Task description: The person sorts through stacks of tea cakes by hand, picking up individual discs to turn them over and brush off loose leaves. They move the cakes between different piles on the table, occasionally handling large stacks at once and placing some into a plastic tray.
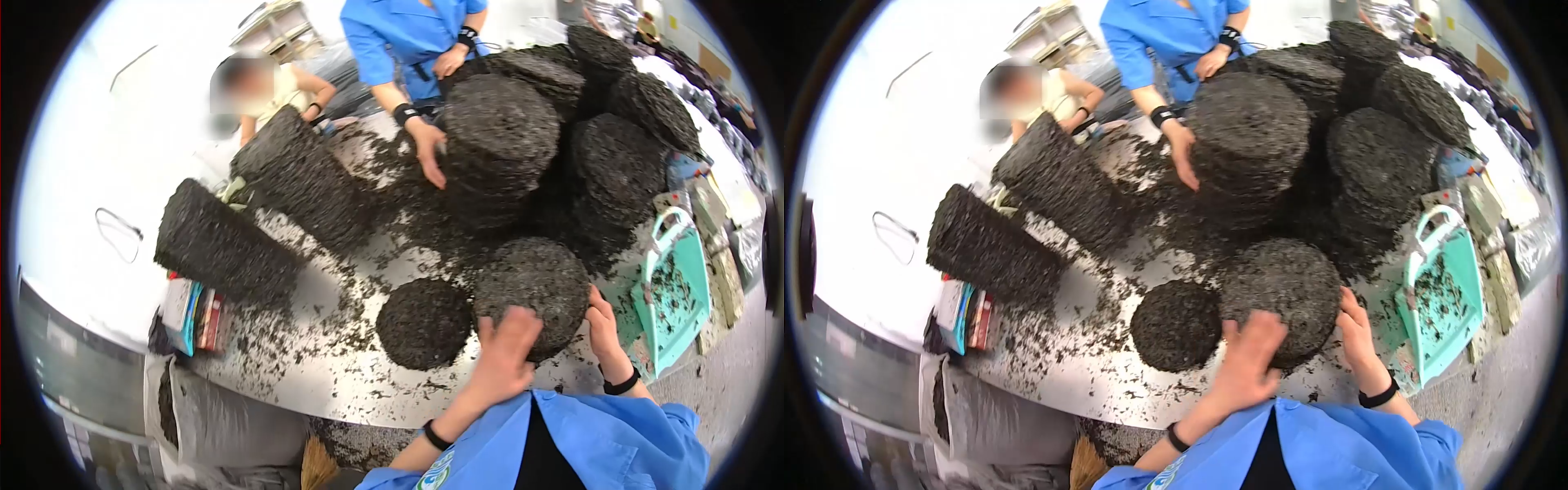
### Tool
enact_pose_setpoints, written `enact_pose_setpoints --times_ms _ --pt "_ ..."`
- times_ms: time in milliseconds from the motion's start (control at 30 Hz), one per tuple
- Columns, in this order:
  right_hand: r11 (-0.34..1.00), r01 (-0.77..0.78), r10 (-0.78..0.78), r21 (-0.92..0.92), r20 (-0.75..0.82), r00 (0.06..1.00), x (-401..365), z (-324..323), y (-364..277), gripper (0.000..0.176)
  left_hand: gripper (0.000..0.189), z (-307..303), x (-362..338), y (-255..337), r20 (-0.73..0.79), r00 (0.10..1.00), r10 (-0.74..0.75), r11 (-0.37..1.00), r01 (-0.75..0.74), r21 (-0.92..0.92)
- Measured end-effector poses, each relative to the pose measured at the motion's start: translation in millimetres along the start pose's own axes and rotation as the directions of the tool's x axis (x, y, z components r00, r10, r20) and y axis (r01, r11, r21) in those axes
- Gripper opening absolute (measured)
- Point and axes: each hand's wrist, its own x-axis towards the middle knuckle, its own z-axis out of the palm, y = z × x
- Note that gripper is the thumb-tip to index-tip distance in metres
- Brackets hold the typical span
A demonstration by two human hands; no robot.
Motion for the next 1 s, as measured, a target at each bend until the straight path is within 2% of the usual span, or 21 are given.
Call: enact_pose_setpoints --times_ms 33,133,200,267,333,400,433,467,500,533,567,600,633,667,733,767,800,833,867,933,1000 --pt "1.000 0.014 -0.014 -0.014 -0.026 1.000 0.0 -0.4 4.4 0.040 0.068 14.1 5.2 8.1 0.063 0.997 0.041 0.999 -0.043 0.031" --pt "0.999 0.041 -0.041 -0.015 -0.062 0.997 -4.0 3.3 -0.9 0.036 0.057 24.5 15.9 7.2 -0.056 0.993 0.105 0.994 -0.102 0.049" --pt "0.996 0.046 -0.051 -0.070 -0.071 0.996 -9.4 -6.6 10.2 0.034 0.055 18.3 15.9 3.8 -0.025 0.994 0.104 0.995 -0.104 0.011" --pt "0.997 0.058 -0.062 -0.059 -0.075 0.995 -9.6 -6.7 14.4 0.032 0.053 16.7 14.5 3.6 0.007 0.995 0.101 0.995 -0.101 -0.025" --pt "0.998 0.040 -0.036 0.046 -0.088 0.996 -6.0 -3.3 12.1 0.031 0.051 17.5 12.3 1.8 -0.023 0.992 0.120 0.992 -0.121 -0.043" --pt "0.994 0.025 -0.021 0.107 -0.046 0.999 -1.1 -2.0 3.8 0.036 0.051 7.5 8.9 -6.3 -0.078 0.986 0.148 0.983 -0.155 -0.094" --pt "0.996 0.056 -0.047 0.063 -0.130 0.990 0.4 -2.4 1.2 0.038 0.052 -3.3 4.7 -14.3 -0.237 0.969 0.072 0.995 -0.086 -0.052" --pt "0.997 0.081 -0.076 0.014 -0.215 0.974 1.3 -3.7 -2.6 0.041 0.052 -14.7 -2.3 -23.3 -0.390 0.921 0.002 1.000 -0.012 -0.024" --pt "0.992 0.119 -0.127 -0.052 -0.212 0.969 2.1 -4.9 -10.8 0.044 0.053 -29.5 -13.1 -36.5 -0.485 0.861 -0.151 0.985 0.170 -0.006" --pt "0.991 0.120 -0.128 -0.052 -0.216 0.968 0.8 -5.3 -14.8 0.044 0.053 -44.7 -24.4 -56.1 -0.578 0.766 -0.283 0.939 0.345 -0.003" --pt "0.940 0.236 -0.286 -0.245 -0.194 0.938 0.7 -5.1 -18.2 0.044 0.054 -47.6 -45.6 -82.4 -0.633 0.623 -0.459 0.859 0.493 -0.137" --pt "0.840 0.337 -0.430 -0.424 -0.142 0.892 0.0 -3.7 -23.5 0.044 0.052 -49.4 -68.1 -110.8 -0.665 0.464 -0.585 0.779 0.550 -0.302" --pt "0.782 0.355 -0.436 -0.512 -0.043 0.899 -3.6 3.1 -39.3 0.042 0.055 -48.8 -92.2 -137.7 -0.649 0.369 -0.666 0.682 0.654 -0.328" --pt "0.733 0.353 -0.415 -0.581 0.030 0.909 -6.1 12.1 -47.6 0.041 0.062 -41.7 -113.8 -161.1 -0.582 0.338 -0.739 0.607 0.708 -0.360" --pt "0.625 0.370 -0.378 -0.687 0.148 0.914 -6.2 29.9 -46.9 0.043 0.068 -29.1 -116.2 -168.1 -0.369 0.251 -0.895 0.444 0.566 -0.694" --pt "0.551 0.360 -0.345 -0.753 0.187 0.920 -6.5 39.9 -49.6 0.044 0.071 -27.1 -109.2 -156.1 -0.313 0.254 -0.915 0.402 0.513 -0.759" --pt "0.553 0.357 -0.360 -0.753 0.171 0.917 -6.9 45.4 -46.8 0.040 0.074 -34.4 -89.5 -129.6 -0.256 0.261 -0.931 0.352 0.455 -0.818" --pt "0.553 0.373 -0.372 -0.745 0.181 0.911 -6.1 45.0 -43.0 0.039 0.068 -18.4 -91.2 -141.2 -0.254 0.257 -0.932 0.321 0.267 -0.908" --pt "0.551 0.389 -0.383 -0.738 0.191 0.904 -5.9 44.1 -41.3 0.037 0.068 -19.9 -90.0 -141.9 -0.253 0.264 -0.931 0.322 0.264 -0.909" --pt "0.520 0.384 -0.375 -0.763 0.200 0.905 -7.1 42.2 -45.4 0.036 0.059 -27.8 -89.1 -144.0 -0.061 0.314 -0.947 0.077 0.038 -0.996" --pt "0.490 0.382 -0.369 -0.783 0.211 0.905 -9.3 39.2 -50.2 0.035 0.047 -36.5 -89.7 -148.7 -0.121 0.230 -0.966 0.111 -0.055 -0.992"
